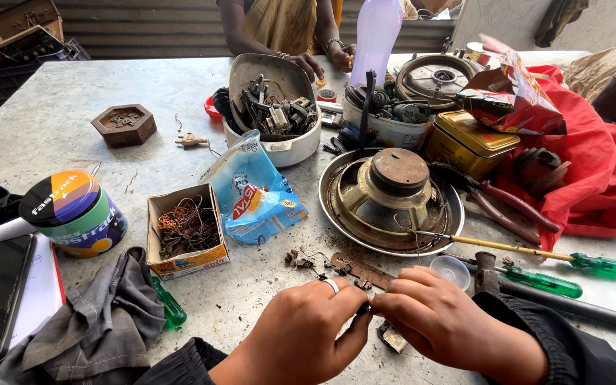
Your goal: The person uses pliers to strip and cut wires from small electronic components at a cluttered workbench. They also use a screwdriver to manipulate parts of a disassembled device. The workspace contains various tools, containers, and electronic parts.
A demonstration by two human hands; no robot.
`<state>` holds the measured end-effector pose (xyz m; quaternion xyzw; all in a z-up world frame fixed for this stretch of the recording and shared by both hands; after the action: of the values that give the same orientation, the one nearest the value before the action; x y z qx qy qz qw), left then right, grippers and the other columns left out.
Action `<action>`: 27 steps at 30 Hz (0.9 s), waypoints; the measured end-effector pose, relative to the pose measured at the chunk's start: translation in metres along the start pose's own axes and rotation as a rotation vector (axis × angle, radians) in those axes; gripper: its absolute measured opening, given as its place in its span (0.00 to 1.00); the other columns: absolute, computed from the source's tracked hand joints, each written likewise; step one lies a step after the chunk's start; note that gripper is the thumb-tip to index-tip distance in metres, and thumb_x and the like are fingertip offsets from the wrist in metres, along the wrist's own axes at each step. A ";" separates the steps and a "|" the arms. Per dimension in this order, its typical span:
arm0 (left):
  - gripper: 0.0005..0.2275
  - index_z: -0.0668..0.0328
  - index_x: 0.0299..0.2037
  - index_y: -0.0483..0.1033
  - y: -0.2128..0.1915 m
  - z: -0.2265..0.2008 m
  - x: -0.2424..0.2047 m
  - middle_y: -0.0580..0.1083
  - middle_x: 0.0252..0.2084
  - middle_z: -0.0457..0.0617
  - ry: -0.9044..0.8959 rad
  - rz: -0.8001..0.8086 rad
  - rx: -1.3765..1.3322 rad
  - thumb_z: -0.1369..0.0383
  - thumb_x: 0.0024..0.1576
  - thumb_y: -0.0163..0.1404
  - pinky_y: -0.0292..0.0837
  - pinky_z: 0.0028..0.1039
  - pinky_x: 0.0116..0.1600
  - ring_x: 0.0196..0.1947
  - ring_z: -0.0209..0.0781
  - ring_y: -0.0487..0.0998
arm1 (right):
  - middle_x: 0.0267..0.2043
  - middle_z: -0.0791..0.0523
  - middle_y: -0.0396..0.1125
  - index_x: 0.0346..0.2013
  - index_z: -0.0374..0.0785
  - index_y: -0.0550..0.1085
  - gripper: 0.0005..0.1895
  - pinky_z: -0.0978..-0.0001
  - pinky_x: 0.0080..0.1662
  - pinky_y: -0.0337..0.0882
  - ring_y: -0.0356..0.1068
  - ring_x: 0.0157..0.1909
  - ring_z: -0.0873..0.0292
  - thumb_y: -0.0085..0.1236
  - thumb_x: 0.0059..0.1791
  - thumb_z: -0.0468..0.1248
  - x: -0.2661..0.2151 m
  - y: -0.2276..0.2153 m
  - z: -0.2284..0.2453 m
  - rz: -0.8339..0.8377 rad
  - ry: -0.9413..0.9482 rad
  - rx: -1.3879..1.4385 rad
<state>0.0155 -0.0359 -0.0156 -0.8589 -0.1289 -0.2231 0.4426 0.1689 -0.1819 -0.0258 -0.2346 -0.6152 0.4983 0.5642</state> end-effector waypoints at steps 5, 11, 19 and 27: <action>0.09 0.65 0.38 0.78 0.003 0.012 -0.002 0.79 0.30 0.52 -0.253 0.054 -0.358 0.65 0.59 0.56 0.77 0.29 0.36 0.30 0.42 0.82 | 0.40 0.54 0.67 0.52 0.36 0.73 0.22 0.58 0.41 0.69 0.67 0.41 0.51 0.65 0.44 0.33 -0.008 0.003 0.001 -0.004 -0.039 -0.041; 0.08 0.67 0.41 0.80 0.023 0.027 -0.002 0.80 0.32 0.47 -0.498 0.011 -0.852 0.69 0.59 0.57 0.78 0.22 0.37 0.32 0.31 0.80 | 0.39 0.55 0.69 0.52 0.36 0.73 0.21 0.59 0.40 0.70 0.69 0.39 0.52 0.65 0.45 0.33 -0.015 0.000 0.001 -0.051 -0.027 -0.070; 0.08 0.68 0.46 0.77 0.043 0.042 -0.006 0.80 0.41 0.53 -0.431 -0.081 -1.261 0.76 0.58 0.56 0.79 0.25 0.47 0.41 0.36 0.81 | 0.44 0.57 0.71 0.56 0.37 0.72 0.22 0.58 0.46 0.70 0.70 0.42 0.54 0.64 0.48 0.33 -0.001 -0.014 -0.001 -0.173 -0.070 -0.116; 0.04 0.64 0.45 0.71 -0.022 0.050 -0.011 0.78 0.53 0.58 -0.063 -0.564 -1.316 0.78 0.62 0.48 0.70 0.43 0.68 0.56 0.49 0.78 | 0.59 0.43 0.65 0.61 0.35 0.65 0.27 0.53 0.62 0.66 0.65 0.61 0.43 0.59 0.51 0.44 0.019 -0.036 -0.010 -0.412 -0.070 -0.312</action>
<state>0.0105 0.0172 -0.0305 -0.8877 -0.1971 -0.3357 -0.2458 0.1829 -0.1766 0.0136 -0.1712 -0.7383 0.2799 0.5892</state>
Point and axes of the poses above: each hand's wrist, its own x-axis towards the middle knuckle, its own y-axis out of the palm, z = x × y, the point moved 3 cm from there along x, towards the middle knuckle
